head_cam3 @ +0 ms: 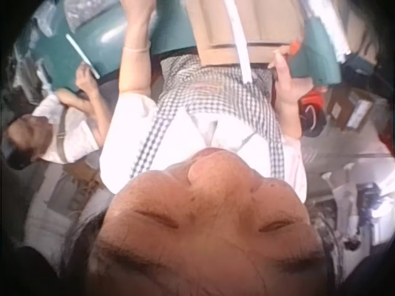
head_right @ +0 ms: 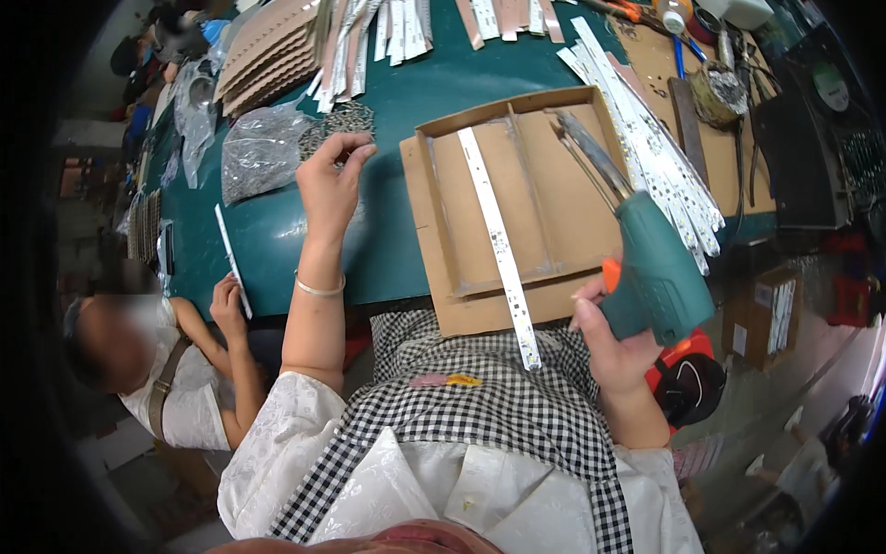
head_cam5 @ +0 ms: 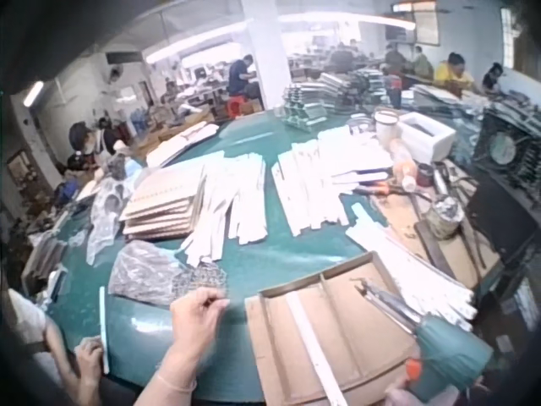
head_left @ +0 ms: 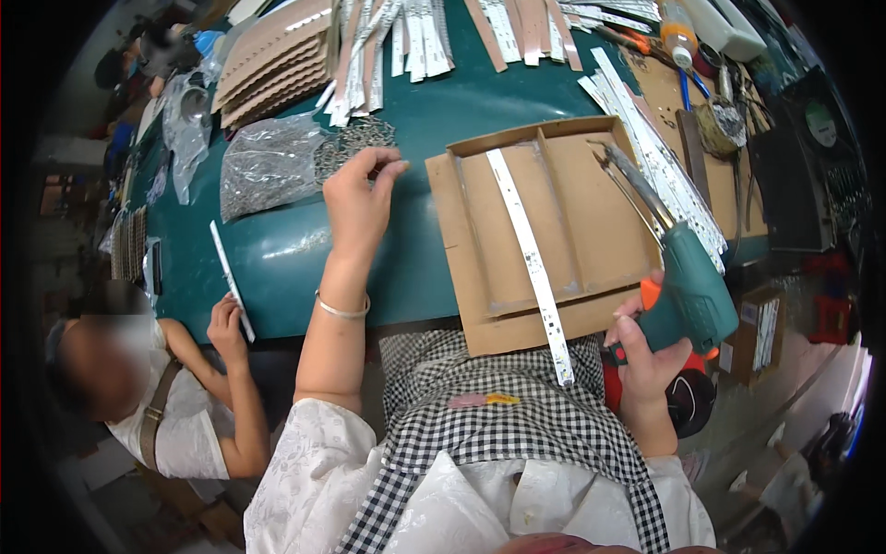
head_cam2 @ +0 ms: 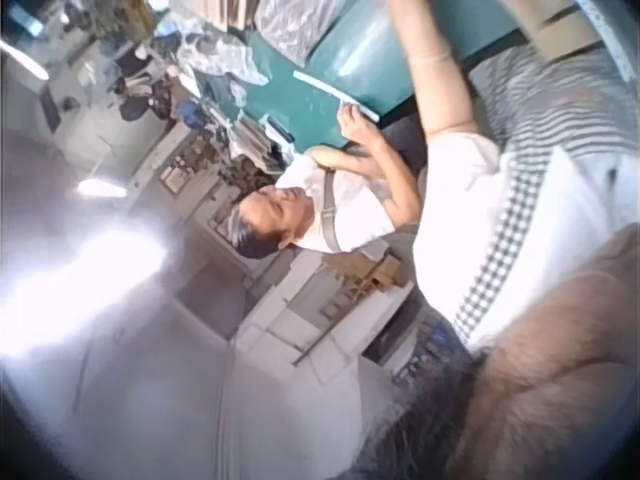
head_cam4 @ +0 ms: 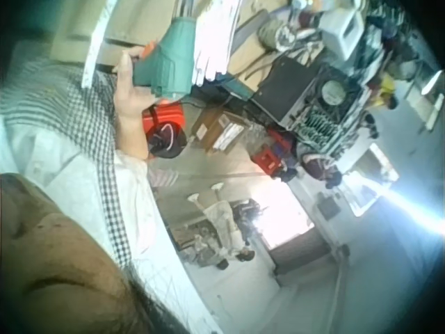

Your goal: The person uses a soldering iron to attach small components to LED strips. They pick up each strip, apply solder to specific points, and place the finished strips on the table. The process is repeated for multiple strips throughout the video.

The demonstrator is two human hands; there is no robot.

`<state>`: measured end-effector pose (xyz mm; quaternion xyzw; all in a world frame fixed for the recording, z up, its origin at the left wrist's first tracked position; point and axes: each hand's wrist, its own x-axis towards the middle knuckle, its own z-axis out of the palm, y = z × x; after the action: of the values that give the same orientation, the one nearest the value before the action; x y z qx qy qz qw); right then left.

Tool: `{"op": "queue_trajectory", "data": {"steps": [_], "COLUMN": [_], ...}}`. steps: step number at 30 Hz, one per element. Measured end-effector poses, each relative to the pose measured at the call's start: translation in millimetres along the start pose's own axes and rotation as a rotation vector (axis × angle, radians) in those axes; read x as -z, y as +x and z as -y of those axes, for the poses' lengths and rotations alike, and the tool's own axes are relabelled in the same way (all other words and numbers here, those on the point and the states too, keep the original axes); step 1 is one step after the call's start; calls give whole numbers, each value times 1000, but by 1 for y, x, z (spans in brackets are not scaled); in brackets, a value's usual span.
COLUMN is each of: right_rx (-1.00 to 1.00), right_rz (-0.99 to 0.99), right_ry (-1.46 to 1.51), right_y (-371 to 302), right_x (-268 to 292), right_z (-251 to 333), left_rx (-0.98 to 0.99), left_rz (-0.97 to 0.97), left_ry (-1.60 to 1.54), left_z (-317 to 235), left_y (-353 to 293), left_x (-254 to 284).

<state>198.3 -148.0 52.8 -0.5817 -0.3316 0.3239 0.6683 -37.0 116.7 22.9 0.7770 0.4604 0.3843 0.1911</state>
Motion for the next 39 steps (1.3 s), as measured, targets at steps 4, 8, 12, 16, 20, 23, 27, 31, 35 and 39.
{"op": "queue_trajectory", "data": {"steps": [4,8,12,16,20,23,27,31,35,39], "right_rx": [-32,-78,-31,19,-12,-131,-152,-111,-155,-127], "right_rz": [20,92,187,224,210,199,185,183,179,148], "right_ry": [-8,44,136,74,41,141,153,101,147,227], "right_y": [12,25,29,26,26,26,26,25,23,20], "right_x": [-8,-28,-36,-35,-35,-35,-33,-30,-32,-33], "right_z": [3,4,0,-9,-9,-6,-6,-10,-6,-4], "left_rx": [-211,-304,-407,-575,-569,-628,-581,-487,-212,372], "left_rz": [195,303,280,267,237,286,300,326,478,619], "left_ry": [-126,-345,-362,-263,-315,-368,-397,-453,-529,-973], "left_z": [-76,-118,-123,-131,-129,-123,-122,-124,-126,-120], "left_y": [-28,-57,-66,-62,-66,-66,-71,-74,-76,-83], "left_x": [-1,-7,-15,-17,-22,-23,-26,-26,-16,-16]}}
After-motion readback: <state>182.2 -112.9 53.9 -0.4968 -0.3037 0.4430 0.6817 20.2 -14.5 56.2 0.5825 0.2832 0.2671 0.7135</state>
